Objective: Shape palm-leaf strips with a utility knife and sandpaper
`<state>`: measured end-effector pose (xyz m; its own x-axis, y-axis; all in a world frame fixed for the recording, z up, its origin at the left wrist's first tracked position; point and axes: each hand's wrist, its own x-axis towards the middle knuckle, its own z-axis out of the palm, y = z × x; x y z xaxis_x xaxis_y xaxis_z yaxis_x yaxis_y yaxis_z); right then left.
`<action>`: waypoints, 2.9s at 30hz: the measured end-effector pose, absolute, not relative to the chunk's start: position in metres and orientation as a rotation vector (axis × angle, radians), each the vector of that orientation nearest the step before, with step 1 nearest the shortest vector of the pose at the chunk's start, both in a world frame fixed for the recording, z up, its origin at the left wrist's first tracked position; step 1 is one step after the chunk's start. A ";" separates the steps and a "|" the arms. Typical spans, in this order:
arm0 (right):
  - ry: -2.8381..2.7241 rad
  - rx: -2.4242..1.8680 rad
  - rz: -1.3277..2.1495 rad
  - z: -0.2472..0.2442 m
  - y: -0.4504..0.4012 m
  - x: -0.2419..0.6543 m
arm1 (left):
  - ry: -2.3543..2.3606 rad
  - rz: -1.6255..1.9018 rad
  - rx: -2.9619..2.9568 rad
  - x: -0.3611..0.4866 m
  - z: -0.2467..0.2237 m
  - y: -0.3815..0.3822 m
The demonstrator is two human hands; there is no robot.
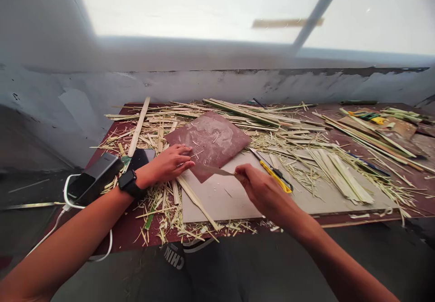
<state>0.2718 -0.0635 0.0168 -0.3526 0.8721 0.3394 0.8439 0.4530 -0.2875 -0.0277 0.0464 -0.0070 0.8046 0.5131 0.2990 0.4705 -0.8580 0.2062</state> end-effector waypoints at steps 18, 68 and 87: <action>-2.878 -1.152 -0.288 0.025 -0.035 0.250 | 0.580 0.457 2.806 -0.034 0.003 0.049; -2.626 -1.269 -0.070 0.024 0.109 0.299 | 0.552 0.347 2.772 -0.026 0.011 0.035; -2.576 -1.287 -0.124 0.023 0.113 0.310 | 0.557 0.374 2.814 -0.028 0.004 0.037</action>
<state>0.3102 0.1135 0.0230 -0.5747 0.7737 0.2668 0.7957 0.6045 -0.0391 -0.0282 0.0367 0.0042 0.8942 0.4005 0.1999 0.3368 -0.8962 0.2888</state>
